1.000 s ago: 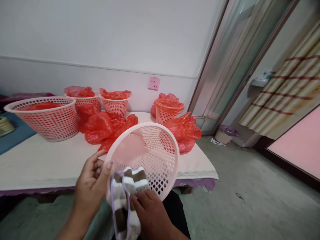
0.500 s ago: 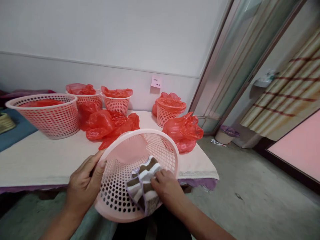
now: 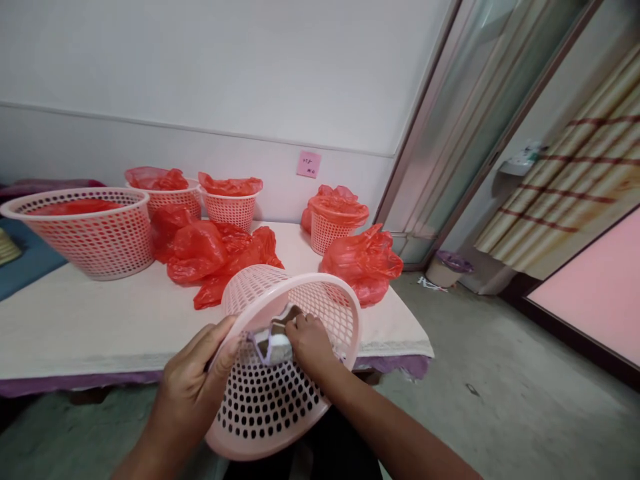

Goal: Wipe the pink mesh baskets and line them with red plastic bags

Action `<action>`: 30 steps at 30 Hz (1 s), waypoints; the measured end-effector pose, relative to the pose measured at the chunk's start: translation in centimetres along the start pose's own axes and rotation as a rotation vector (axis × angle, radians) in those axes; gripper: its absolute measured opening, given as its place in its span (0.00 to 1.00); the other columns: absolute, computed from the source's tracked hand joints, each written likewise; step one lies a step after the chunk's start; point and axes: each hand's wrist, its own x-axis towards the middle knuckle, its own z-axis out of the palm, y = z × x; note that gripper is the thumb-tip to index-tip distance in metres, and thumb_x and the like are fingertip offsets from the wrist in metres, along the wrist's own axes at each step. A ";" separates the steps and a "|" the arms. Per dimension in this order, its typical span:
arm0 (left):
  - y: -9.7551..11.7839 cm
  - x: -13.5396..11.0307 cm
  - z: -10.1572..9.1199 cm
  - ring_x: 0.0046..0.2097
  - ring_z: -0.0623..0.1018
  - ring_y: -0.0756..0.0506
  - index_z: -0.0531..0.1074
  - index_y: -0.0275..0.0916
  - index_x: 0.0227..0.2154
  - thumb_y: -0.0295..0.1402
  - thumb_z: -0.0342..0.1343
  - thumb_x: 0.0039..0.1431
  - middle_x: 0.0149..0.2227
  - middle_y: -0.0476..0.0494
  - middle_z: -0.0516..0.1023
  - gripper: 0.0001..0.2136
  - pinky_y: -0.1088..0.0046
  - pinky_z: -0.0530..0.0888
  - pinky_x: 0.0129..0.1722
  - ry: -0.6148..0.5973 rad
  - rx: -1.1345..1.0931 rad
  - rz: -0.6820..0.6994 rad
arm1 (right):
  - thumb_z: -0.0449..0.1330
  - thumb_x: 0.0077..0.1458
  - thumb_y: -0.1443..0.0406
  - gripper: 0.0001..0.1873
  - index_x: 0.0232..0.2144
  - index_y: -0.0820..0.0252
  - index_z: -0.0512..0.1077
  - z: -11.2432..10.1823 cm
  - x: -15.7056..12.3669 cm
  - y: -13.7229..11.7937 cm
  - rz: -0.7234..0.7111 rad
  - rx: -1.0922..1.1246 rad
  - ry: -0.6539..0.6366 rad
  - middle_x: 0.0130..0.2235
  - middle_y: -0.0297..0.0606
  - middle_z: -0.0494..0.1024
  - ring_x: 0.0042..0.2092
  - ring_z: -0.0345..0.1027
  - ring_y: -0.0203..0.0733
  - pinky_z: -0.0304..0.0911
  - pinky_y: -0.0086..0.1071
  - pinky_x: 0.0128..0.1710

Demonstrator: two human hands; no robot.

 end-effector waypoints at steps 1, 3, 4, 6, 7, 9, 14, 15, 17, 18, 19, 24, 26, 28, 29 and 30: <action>0.1 -0.1 -0.2 0.49 0.79 0.49 0.73 0.44 0.51 0.37 0.52 0.66 0.49 0.48 0.81 0.14 0.80 0.73 0.49 -0.009 -0.001 0.001 | 0.55 0.62 0.70 0.10 0.44 0.64 0.74 -0.3 0.8 0.2 0.020 0.004 0.024 0.41 0.48 0.77 0.41 0.68 0.50 0.62 0.40 0.41; 0.3 -0.2 -0.7 0.49 0.79 0.51 0.73 0.48 0.52 0.37 0.52 0.66 0.50 0.51 0.80 0.14 0.82 0.73 0.48 -0.024 -0.006 -0.004 | 0.53 0.65 0.68 0.13 0.48 0.64 0.72 -0.8 2.3 0.1 0.052 0.017 0.075 0.44 0.49 0.76 0.44 0.67 0.50 0.61 0.41 0.46; 0.3 -0.3 -1.0 0.48 0.79 0.51 0.73 0.50 0.52 0.37 0.53 0.65 0.50 0.52 0.80 0.14 0.82 0.73 0.48 -0.025 -0.008 -0.008 | 0.52 0.66 0.67 0.14 0.51 0.63 0.71 -0.8 2.9 -0.1 0.060 0.026 0.097 0.46 0.50 0.75 0.47 0.66 0.51 0.60 0.43 0.49; 0.4 -0.3 -1.6 0.47 0.80 0.52 0.73 0.52 0.52 0.38 0.53 0.65 0.49 0.54 0.81 0.14 0.83 0.73 0.47 -0.022 -0.004 -0.025 | 0.52 0.66 0.65 0.15 0.53 0.62 0.69 -0.5 3.8 -0.9 0.053 0.045 0.116 0.49 0.50 0.74 0.50 0.64 0.53 0.58 0.45 0.52; 0.5 -0.3 -1.8 0.46 0.80 0.52 0.73 0.52 0.52 0.38 0.53 0.65 0.48 0.54 0.81 0.14 0.83 0.73 0.46 -0.015 0.000 -0.031 | 0.52 0.66 0.65 0.15 0.53 0.61 0.69 0.0 4.1 -1.4 0.040 0.056 0.109 0.49 0.50 0.74 0.51 0.64 0.53 0.58 0.45 0.52; 0.6 -0.3 -1.9 0.46 0.80 0.52 0.73 0.52 0.51 0.38 0.53 0.65 0.46 0.55 0.81 0.13 0.84 0.73 0.46 -0.010 0.008 -0.038 | 0.53 0.65 0.66 0.14 0.50 0.61 0.72 1.3 4.1 -2.4 0.006 0.080 0.065 0.45 0.49 0.76 0.48 0.66 0.53 0.60 0.44 0.49; 1.0 -0.3 -1.8 0.44 0.81 0.52 0.75 0.48 0.49 0.37 0.53 0.65 0.43 0.52 0.82 0.12 0.85 0.73 0.45 -0.081 0.027 0.019 | 0.56 0.60 0.66 0.12 0.44 0.62 0.76 4.5 2.8 -4.1 -0.089 0.143 -0.059 0.43 0.48 0.79 0.45 0.70 0.53 0.63 0.44 0.48; 1.0 -0.2 -1.8 0.44 0.81 0.52 0.75 0.47 0.49 0.37 0.53 0.65 0.44 0.51 0.82 0.12 0.84 0.73 0.45 -0.080 0.032 0.026 | 0.57 0.59 0.66 0.12 0.43 0.61 0.76 4.6 2.6 -4.0 -0.122 0.158 -0.078 0.42 0.47 0.79 0.44 0.71 0.52 0.63 0.43 0.47; 0.8 0.0 -1.8 0.45 0.80 0.51 0.75 0.47 0.49 0.37 0.53 0.65 0.46 0.50 0.82 0.12 0.84 0.74 0.44 -0.049 0.037 0.020 | 0.58 0.57 0.65 0.10 0.40 0.60 0.77 4.4 2.3 -3.7 -0.208 0.188 -0.115 0.40 0.44 0.80 0.40 0.72 0.49 0.64 0.39 0.44; 0.6 0.2 -1.9 0.45 0.80 0.51 0.75 0.47 0.49 0.38 0.53 0.65 0.46 0.50 0.81 0.13 0.84 0.74 0.45 -0.026 0.036 0.009 | 0.59 0.56 0.65 0.09 0.38 0.59 0.77 3.9 2.2 -3.3 -0.256 0.198 -0.134 0.39 0.43 0.80 0.39 0.72 0.47 0.64 0.37 0.43; 0.4 0.4 -1.9 0.46 0.80 0.51 0.75 0.47 0.49 0.38 0.54 0.65 0.47 0.50 0.82 0.13 0.83 0.74 0.45 -0.006 0.032 -0.005 | 0.59 0.56 0.66 0.08 0.36 0.58 0.77 3.2 2.2 -2.9 -0.303 0.206 -0.143 0.38 0.42 0.80 0.39 0.72 0.46 0.63 0.36 0.43; -0.1 1.0 -2.0 0.46 0.81 0.49 0.76 0.46 0.48 0.39 0.55 0.63 0.48 0.50 0.82 0.13 0.77 0.75 0.49 0.036 -0.016 -0.093 | 0.59 0.54 0.67 0.11 0.41 0.58 0.76 -0.9 2.2 -1.0 -0.162 0.512 0.004 0.42 0.44 0.79 0.46 0.70 0.49 0.63 0.40 0.47; 0.1 0.9 -1.9 0.46 0.81 0.48 0.76 0.46 0.48 0.40 0.55 0.63 0.48 0.49 0.82 0.14 0.75 0.75 0.49 0.065 -0.042 -0.147 | 0.59 0.53 0.66 0.14 0.43 0.58 0.75 -1.7 1.8 -1.3 0.075 0.895 0.041 0.45 0.43 0.79 0.47 0.71 0.49 0.65 0.41 0.48; 0.3 0.7 -1.7 0.46 0.81 0.47 0.76 0.45 0.48 0.42 0.56 0.62 0.47 0.49 0.82 0.14 0.73 0.76 0.49 0.102 -0.062 -0.209 | 0.60 0.51 0.66 0.16 0.44 0.57 0.75 -1.7 1.1 -2.5 0.227 1.237 0.006 0.46 0.41 0.80 0.47 0.73 0.48 0.66 0.42 0.50; 0.4 0.5 -1.6 0.45 0.81 0.47 0.77 0.45 0.48 0.43 0.56 0.62 0.46 0.49 0.83 0.15 0.73 0.77 0.48 0.120 -0.068 -0.234 | 0.60 0.49 0.67 0.18 0.44 0.57 0.75 -1.5 0.5 -3.6 0.247 1.341 -0.028 0.47 0.40 0.80 0.48 0.74 0.48 0.66 0.42 0.51; 0.5 0.3 -1.5 0.45 0.81 0.46 0.77 0.45 0.47 0.43 0.56 0.62 0.46 0.49 0.83 0.15 0.73 0.77 0.47 0.130 -0.070 -0.250 | 0.60 0.47 0.68 0.19 0.44 0.56 0.76 -1.3 -0.1 -4.7 0.229 1.402 -0.066 0.46 0.38 0.81 0.47 0.74 0.48 0.67 0.41 0.51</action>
